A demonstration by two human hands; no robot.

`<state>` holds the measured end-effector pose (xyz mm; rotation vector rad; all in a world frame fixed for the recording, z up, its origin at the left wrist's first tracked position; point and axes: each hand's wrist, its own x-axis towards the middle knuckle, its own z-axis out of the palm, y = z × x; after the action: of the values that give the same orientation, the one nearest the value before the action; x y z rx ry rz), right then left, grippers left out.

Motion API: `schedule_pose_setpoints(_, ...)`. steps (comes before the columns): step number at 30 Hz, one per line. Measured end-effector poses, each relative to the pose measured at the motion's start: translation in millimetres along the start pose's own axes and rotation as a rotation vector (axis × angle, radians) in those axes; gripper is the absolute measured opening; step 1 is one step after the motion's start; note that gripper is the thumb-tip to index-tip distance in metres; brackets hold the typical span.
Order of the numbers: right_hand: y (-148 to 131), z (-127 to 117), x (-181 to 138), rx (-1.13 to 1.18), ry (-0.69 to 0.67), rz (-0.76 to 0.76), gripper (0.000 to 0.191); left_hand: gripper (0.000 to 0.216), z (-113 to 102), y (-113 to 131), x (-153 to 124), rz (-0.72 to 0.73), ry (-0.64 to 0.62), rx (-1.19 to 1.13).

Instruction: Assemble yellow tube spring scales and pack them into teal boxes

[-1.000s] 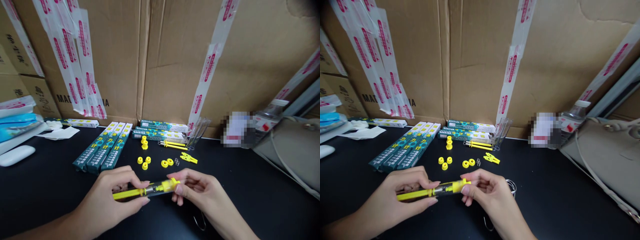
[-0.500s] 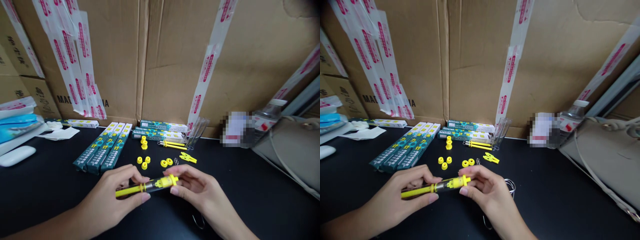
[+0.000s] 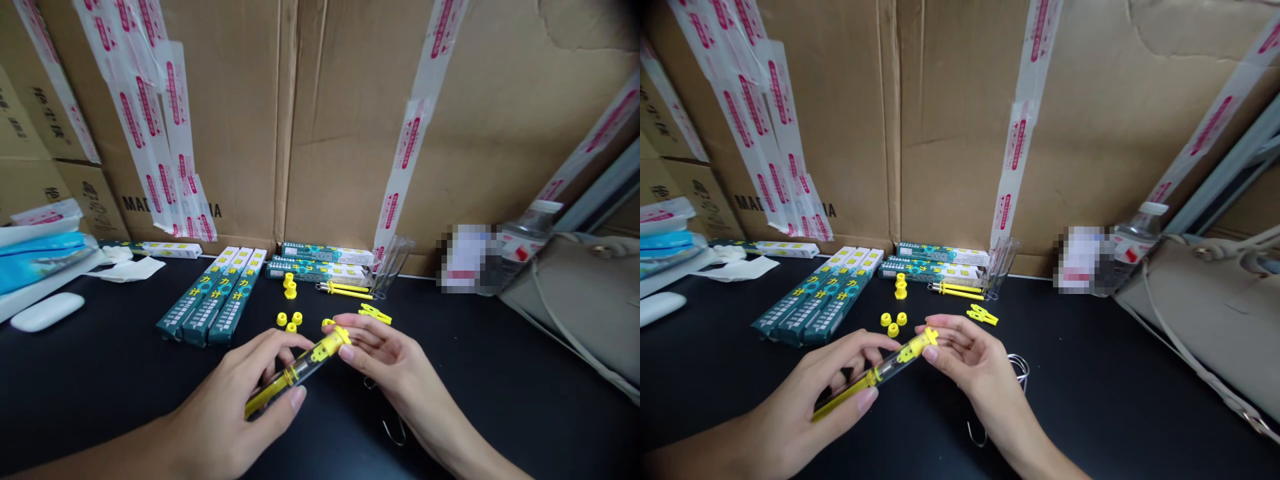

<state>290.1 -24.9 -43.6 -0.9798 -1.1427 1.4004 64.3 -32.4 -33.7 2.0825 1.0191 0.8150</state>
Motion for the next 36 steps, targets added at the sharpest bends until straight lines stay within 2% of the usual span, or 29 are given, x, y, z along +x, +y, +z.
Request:
schedule_pose_setpoints(5,-2,4,1,0.040,0.017,0.038,0.039,0.031,-2,4,4,0.013,0.029,-0.071)
schedule_pose_setpoints(10,-17,17,13,0.086,0.009,0.003,0.041,0.035,4,1,14,-0.069,-0.044,-0.121)
schedule_pose_setpoints(15,-32,30,26,0.087,-0.021,-0.081,0.037,0.036,14,-14,21,-0.023,0.028,-0.500)
schedule_pose_setpoints(18,-26,32,27,0.091,-0.020,-0.073,0.037,0.035,15,-17,21,-0.104,0.005,-0.683)
schedule_pose_setpoints(24,-3,37,21,0.035,-0.085,-0.027,0.038,0.039,9,-11,18,-0.266,-0.005,-0.627)
schedule_pose_setpoints(27,1,38,20,-0.056,-0.126,-0.076,0.039,0.047,9,-12,19,-0.313,0.000,-0.596)
schedule_pose_setpoints(29,3,34,22,-0.160,-0.099,-0.154,0.036,0.050,8,-12,20,-0.323,0.002,-0.577)
schedule_pose_setpoints(33,10,17,30,-0.677,0.032,-0.417,0.029,0.049,7,-12,21,-0.334,-0.011,-0.578)
schedule_pose_setpoints(36,16,9,36,-0.914,0.006,-0.526,0.031,0.048,7,-10,21,-0.340,0.005,-0.592)
